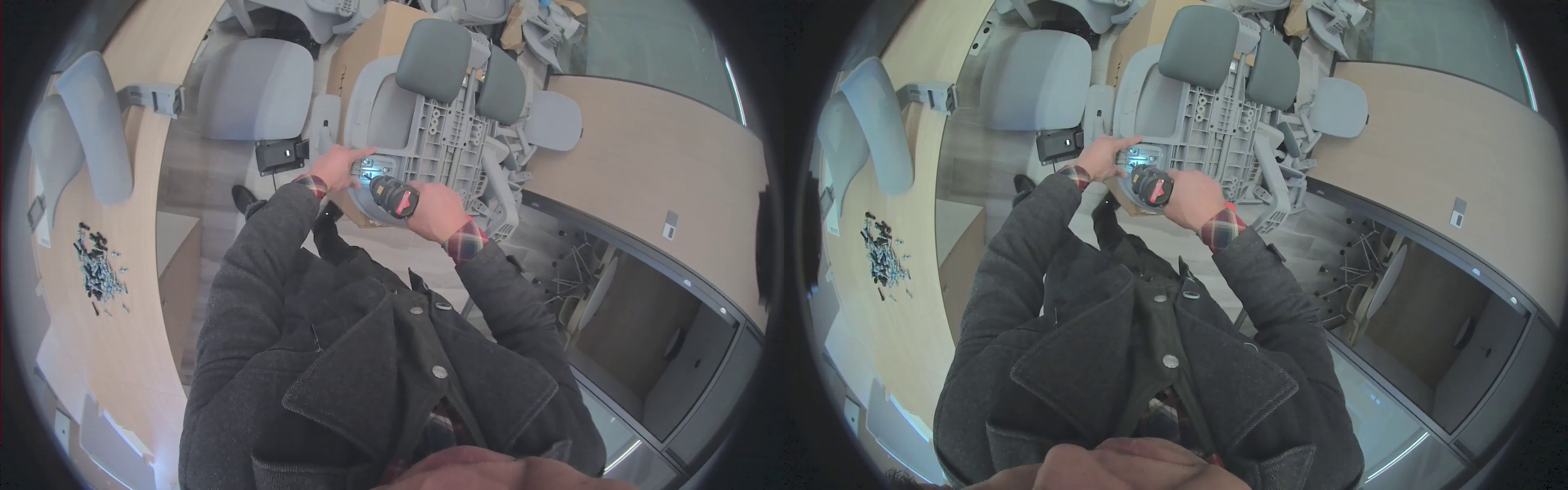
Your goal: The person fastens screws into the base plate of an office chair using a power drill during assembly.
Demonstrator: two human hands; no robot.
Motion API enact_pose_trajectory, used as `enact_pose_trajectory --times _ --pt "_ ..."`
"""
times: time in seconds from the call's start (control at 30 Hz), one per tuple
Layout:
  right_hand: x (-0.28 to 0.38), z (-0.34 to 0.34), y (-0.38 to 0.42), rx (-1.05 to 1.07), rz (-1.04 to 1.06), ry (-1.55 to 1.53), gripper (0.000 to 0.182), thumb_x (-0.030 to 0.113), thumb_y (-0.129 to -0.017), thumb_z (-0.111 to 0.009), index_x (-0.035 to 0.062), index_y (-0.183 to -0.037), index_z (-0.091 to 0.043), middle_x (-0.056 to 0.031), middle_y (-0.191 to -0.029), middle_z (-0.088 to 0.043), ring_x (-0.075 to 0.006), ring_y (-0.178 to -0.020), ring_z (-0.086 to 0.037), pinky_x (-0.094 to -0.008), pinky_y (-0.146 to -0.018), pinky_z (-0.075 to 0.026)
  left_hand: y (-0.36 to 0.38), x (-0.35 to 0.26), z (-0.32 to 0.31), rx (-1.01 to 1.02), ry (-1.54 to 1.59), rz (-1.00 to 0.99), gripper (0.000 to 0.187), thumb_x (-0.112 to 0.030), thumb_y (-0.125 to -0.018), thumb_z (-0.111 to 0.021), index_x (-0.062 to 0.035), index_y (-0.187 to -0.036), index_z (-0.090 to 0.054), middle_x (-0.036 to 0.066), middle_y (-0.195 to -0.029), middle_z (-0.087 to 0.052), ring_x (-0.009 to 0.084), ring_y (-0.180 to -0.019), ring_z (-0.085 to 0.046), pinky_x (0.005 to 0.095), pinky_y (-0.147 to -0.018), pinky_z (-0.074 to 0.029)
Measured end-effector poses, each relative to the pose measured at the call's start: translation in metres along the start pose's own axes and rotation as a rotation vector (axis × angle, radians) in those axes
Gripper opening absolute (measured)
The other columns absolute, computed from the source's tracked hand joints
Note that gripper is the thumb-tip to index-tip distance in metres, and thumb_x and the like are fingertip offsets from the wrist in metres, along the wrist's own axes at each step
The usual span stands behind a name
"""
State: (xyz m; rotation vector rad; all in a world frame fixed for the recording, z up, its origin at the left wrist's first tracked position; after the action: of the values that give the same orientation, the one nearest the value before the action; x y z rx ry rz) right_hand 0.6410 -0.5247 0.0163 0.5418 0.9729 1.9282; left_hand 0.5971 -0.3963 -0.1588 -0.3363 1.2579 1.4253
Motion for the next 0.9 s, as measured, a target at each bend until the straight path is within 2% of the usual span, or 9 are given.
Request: enact_pose_trajectory --times 0.2,0.3,0.4,0.5,0.6,0.7,0.77,0.8,0.9 --pt "-0.001 0.001 -0.001 0.006 -0.009 -0.055 0.039 0.012 -0.076 -0.061 0.0121 -0.114 -0.069 -0.01 -0.09 -0.073 -0.033 -0.079 -0.068 -0.0423 -0.068 -0.056 -0.006 0.006 -0.005 -0.028 0.022 -0.009 0.085 -0.018 -0.083 -0.082 -0.0312 -0.155 -0.038 0.02 -0.113 -0.061 0.0305 -0.104 -0.06 0.042 -0.091 -0.051" --pt "-0.004 -0.008 -0.01 -0.022 0.051 0.045 0.037 0.024 -0.079 -0.061 0.0182 -0.114 -0.071 -0.0061 -0.088 -0.073 -0.0305 -0.082 -0.069 -0.0405 -0.068 -0.055 -0.004 0.003 -0.002 -0.041 0.022 -0.012 0.087 -0.017 -0.081 -0.084 -0.0275 -0.154 -0.04 0.021 -0.111 -0.065 0.032 -0.107 -0.062 0.0428 -0.091 -0.052" --pt "0.007 -0.002 -0.017 0.015 0.081 0.188 0.034 0.04 -0.079 -0.06 0.02 -0.104 -0.07 -0.0036 -0.082 -0.07 -0.0271 -0.077 -0.067 -0.0395 -0.068 -0.055 -0.001 0.001 -0.002 0.001 -0.002 -0.001 0.085 -0.018 -0.084 -0.082 -0.0309 -0.156 -0.036 0.024 -0.118 -0.059 0.0329 -0.103 -0.063 0.0422 -0.093 -0.051" --pt "0.0 0.011 -0.014 0.052 0.144 0.21 0.045 0.027 -0.079 -0.059 0.0209 -0.123 -0.067 -0.006 -0.089 -0.073 -0.0296 -0.081 -0.067 -0.041 -0.067 -0.054 0.006 -0.009 0.01 0.005 0.011 0.009 0.085 -0.019 -0.083 -0.083 -0.0281 -0.155 -0.038 0.024 -0.127 -0.061 0.0357 -0.114 -0.06 0.0439 -0.1 -0.048" --pt "0.006 0.03 0.016 0.063 0.196 0.219 0.04 0.022 -0.081 -0.061 0.0182 -0.121 -0.067 -0.0065 -0.089 -0.073 -0.0289 -0.081 -0.067 -0.0414 -0.071 -0.055 0.002 -0.005 0.008 -0.036 -0.021 -0.003 0.087 -0.021 -0.082 -0.084 -0.0331 -0.155 -0.038 0.023 -0.127 -0.063 0.0343 -0.106 -0.064 0.0435 -0.086 -0.053" --pt "-0.004 0.048 0.038 -0.176 0.257 -0.141 0.05 0.025 -0.08 -0.066 0.0176 -0.13 -0.063 -0.0081 -0.112 -0.072 -0.0318 -0.101 -0.068 -0.0426 -0.086 -0.055 0.004 -0.007 0.007 0.004 -0.018 0.08 0.085 -0.022 -0.084 -0.082 -0.0382 -0.154 -0.036 0.021 -0.128 -0.059 0.0334 -0.108 -0.063 0.0431 -0.085 -0.053" --pt "-0.027 0.05 0.033 -0.39 0.185 -0.34 0.058 0.023 -0.081 -0.063 0.02 -0.139 -0.054 -0.0091 -0.126 -0.064 -0.0332 -0.108 -0.065 -0.0448 -0.091 -0.051 0.005 -0.01 0.004 0.028 -0.003 0.075 0.088 -0.02 -0.085 -0.081 -0.0357 -0.156 -0.032 0.021 -0.125 -0.058 0.0348 -0.115 -0.054 0.0454 -0.093 -0.049" --pt "-0.035 0.048 0.026 -0.451 0.176 -0.393 0.061 0.023 -0.081 -0.062 0.0206 -0.141 -0.051 -0.0094 -0.129 -0.062 -0.0336 -0.11 -0.065 -0.0453 -0.092 -0.051 0.007 -0.009 0.002 0.025 -0.008 0.077 0.089 -0.019 -0.085 -0.081 -0.035 -0.157 -0.031 0.022 -0.125 -0.057 0.0352 -0.117 -0.052 0.046 -0.095 -0.048" --pt "-0.078 0.034 -0.008 -0.576 0.02 -0.591 0.051 0.02 -0.085 -0.071 0.0079 -0.129 -0.05 -0.0188 -0.122 -0.054 -0.0387 -0.113 -0.057 -0.0474 -0.091 -0.049 0.011 -0.009 -0.008 -0.126 -0.038 0.056 0.084 -0.022 -0.087 -0.079 -0.0203 -0.157 -0.033 0.02 -0.137 -0.049 0.036 -0.127 -0.045 0.044 -0.107 -0.042"
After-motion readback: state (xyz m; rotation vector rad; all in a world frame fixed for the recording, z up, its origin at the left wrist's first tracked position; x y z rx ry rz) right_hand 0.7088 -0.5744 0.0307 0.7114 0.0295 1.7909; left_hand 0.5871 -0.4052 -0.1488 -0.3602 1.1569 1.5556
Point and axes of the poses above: each hand's wrist, its own y-axis away from the middle knuckle, its own z-axis out of the back of the hand, x = y × z, the point moved 6 cm from there along -y, towards the middle knuckle
